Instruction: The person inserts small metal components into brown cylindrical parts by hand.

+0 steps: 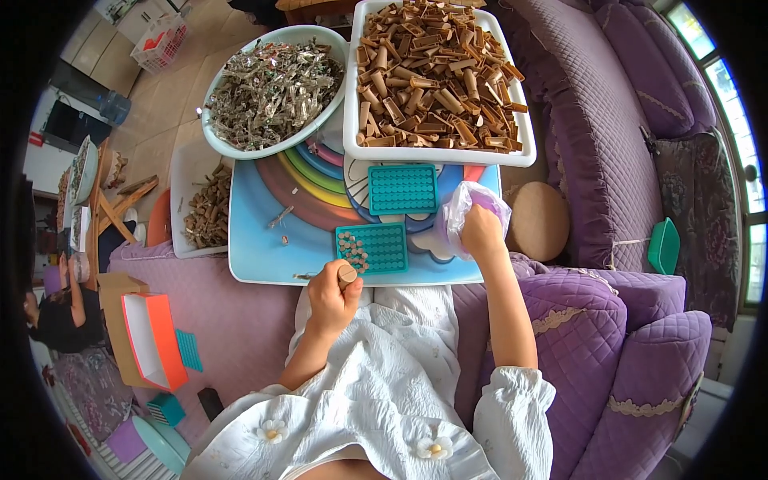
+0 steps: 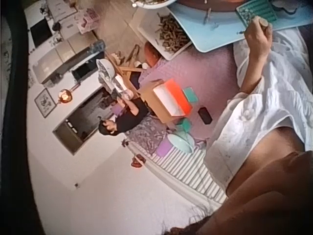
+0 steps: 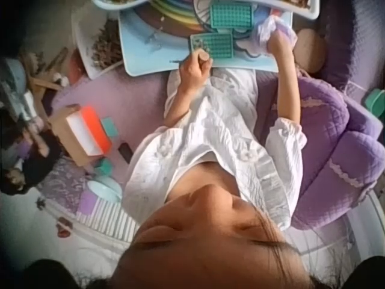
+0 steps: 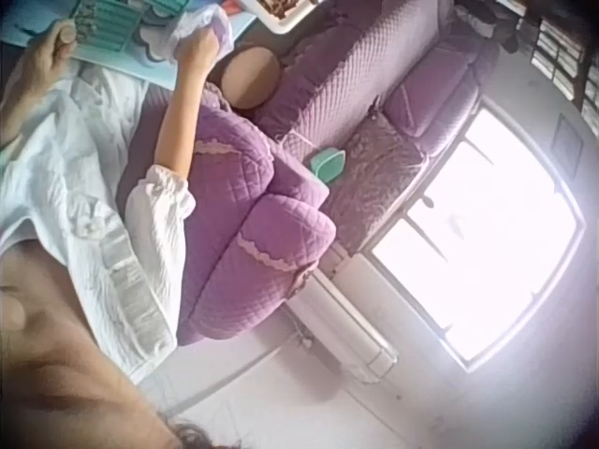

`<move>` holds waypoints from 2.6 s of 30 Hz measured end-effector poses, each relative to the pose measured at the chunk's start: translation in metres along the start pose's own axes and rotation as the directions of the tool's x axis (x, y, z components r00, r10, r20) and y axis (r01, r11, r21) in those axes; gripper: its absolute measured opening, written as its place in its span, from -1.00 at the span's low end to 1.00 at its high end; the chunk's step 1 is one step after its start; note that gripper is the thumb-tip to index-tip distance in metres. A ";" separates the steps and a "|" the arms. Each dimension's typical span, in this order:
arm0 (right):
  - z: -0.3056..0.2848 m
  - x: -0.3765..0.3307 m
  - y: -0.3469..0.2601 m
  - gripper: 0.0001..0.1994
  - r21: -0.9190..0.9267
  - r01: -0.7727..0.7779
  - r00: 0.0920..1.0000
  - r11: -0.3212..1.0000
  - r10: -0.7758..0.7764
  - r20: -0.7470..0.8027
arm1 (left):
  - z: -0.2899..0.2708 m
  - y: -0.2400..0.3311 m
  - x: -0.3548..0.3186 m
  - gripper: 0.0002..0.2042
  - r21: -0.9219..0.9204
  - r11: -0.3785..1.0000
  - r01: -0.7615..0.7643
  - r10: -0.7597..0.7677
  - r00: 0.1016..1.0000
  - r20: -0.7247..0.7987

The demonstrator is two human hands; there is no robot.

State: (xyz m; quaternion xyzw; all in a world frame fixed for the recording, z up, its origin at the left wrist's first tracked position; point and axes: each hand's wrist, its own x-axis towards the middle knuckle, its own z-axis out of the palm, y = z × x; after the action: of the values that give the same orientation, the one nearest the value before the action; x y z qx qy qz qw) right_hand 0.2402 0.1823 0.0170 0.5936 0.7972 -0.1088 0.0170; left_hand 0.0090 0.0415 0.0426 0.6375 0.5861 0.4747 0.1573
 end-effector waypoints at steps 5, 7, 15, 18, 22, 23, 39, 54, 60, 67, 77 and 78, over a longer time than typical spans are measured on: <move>-0.032 -0.011 -0.007 -0.90 -0.115 0.016 1.000 0.993 -0.017 -0.004 | -0.001 0.002 0.000 -0.74 0.044 0.998 -0.040 0.042 0.998 -0.051; -0.050 -0.015 -0.007 -0.88 0.039 -0.089 0.994 0.995 0.091 -0.056 | -0.001 0.003 0.001 -0.73 0.019 0.999 -0.035 0.036 0.998 -0.056; -0.080 -0.034 0.001 -0.86 0.581 0.096 0.988 0.808 -0.007 -0.153 | -0.009 0.003 -0.004 -0.69 -0.198 0.968 0.152 -0.148 0.988 0.035; -0.075 -0.040 0.001 -0.86 0.773 0.089 0.986 0.628 0.052 -0.157 | -0.009 0.002 -0.003 -0.63 -0.305 0.927 0.220 -0.222 0.975 0.030; -0.081 -0.045 -0.009 -0.87 0.853 -0.097 0.995 0.513 0.079 0.066 | -0.012 0.000 -0.003 -0.62 -0.530 0.789 0.311 -0.338 0.940 0.049; -0.080 -0.046 -0.014 -0.87 0.866 -0.081 0.996 0.494 0.073 0.051 | -0.012 -0.001 -0.002 -0.65 -0.644 0.683 0.344 -0.380 0.921 0.089; -0.077 -0.065 -0.131 -0.82 0.631 0.594 0.803 0.499 -0.423 -0.420 | -0.021 0.013 0.002 -0.70 -0.634 -0.582 0.509 -0.246 0.633 0.734; -0.097 -0.068 -0.133 -0.79 0.453 0.618 0.758 0.642 -0.639 -0.129 | -0.023 0.023 -0.004 -0.65 -0.655 -0.266 0.708 -0.270 0.597 0.755; -0.085 -0.063 -0.134 -0.86 0.529 0.579 0.774 0.620 -0.623 -0.117 | -0.015 0.011 -0.016 -0.69 -0.678 -0.305 0.668 -0.306 0.605 0.735; -0.070 -0.062 -0.128 -0.86 0.661 0.594 0.774 0.458 -0.549 -0.315 | -0.023 0.022 0.001 -0.72 -0.701 -0.299 0.648 -0.382 0.591 0.710; -0.060 -0.063 -0.131 -0.84 0.606 0.587 0.784 0.536 -0.563 -0.262 | -0.014 0.019 -0.004 -0.78 -0.705 -0.185 0.684 -0.399 0.603 0.690; -0.058 -0.062 -0.130 -0.84 0.604 0.590 0.782 0.536 -0.564 -0.265 | -0.012 0.016 -0.006 -0.78 -0.707 -0.183 0.683 -0.398 0.606 0.688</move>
State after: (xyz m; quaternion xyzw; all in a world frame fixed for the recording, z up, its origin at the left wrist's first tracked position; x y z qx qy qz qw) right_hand 0.1407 0.0997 0.1028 0.2656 0.8560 -0.3700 -0.2447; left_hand 0.0096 0.0274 0.0578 0.1023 0.3220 0.5340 0.7751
